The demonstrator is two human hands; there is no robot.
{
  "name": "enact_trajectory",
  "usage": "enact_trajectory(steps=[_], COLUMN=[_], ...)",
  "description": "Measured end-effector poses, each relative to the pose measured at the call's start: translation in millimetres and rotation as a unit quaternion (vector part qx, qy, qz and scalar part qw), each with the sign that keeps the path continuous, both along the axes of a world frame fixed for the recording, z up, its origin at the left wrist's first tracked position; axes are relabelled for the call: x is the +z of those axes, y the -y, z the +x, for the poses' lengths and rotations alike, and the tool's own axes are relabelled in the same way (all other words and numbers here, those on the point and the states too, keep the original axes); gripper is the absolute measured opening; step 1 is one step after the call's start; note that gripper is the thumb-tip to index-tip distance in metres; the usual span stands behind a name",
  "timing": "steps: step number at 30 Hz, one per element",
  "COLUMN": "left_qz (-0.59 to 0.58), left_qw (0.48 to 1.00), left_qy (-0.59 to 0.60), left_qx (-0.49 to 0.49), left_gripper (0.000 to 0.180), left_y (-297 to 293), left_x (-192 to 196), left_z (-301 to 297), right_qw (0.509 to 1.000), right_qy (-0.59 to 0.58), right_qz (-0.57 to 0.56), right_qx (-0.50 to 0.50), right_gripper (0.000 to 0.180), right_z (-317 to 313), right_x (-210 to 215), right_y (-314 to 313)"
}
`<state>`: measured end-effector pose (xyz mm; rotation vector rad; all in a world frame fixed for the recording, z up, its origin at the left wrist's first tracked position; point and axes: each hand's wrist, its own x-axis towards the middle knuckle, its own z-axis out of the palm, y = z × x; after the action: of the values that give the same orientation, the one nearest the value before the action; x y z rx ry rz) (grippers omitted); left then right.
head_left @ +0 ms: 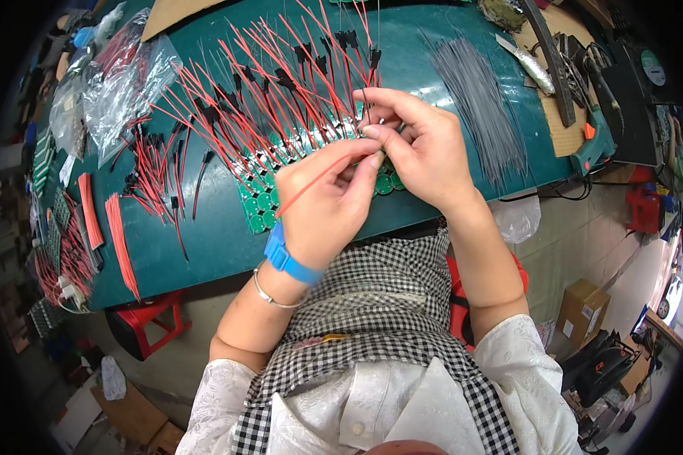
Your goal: The person assembles electronic circuit boards by attaching wires and securing them with zip ties using pincers.
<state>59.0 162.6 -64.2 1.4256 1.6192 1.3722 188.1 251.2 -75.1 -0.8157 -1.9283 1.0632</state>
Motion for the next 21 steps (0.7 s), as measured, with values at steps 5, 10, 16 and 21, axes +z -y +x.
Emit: enact_trajectory(steps=[5, 10, 16, 21], left_qz=[-0.04, -0.031, -0.025, -0.003], left_qw=[0.997, 0.998, 0.994, 0.995], left_qy=[-0.044, -0.049, -0.085, -0.086], left_qx=[0.045, 0.036, 0.061, 0.051], left_gripper=[0.01, 0.009, 0.029, 0.043], left_y=[-13, -16, -13, -14], left_x=[5, -5, -7, -15], left_z=[1, 2, 4, 2], right_qw=[0.989, 0.967, 0.969, 0.975], right_qy=[-0.098, -0.139, -0.133, -0.122], right_qz=[-0.091, -0.21, -0.201, -0.178], right_qx=[-0.063, -0.046, -0.051, -0.06], right_gripper=[0.025, 0.014, 0.011, 0.011], right_z=[6, 11, 8, 8], right_x=[-3, -13, -17, -18], right_y=[0, 0, 3, 1])
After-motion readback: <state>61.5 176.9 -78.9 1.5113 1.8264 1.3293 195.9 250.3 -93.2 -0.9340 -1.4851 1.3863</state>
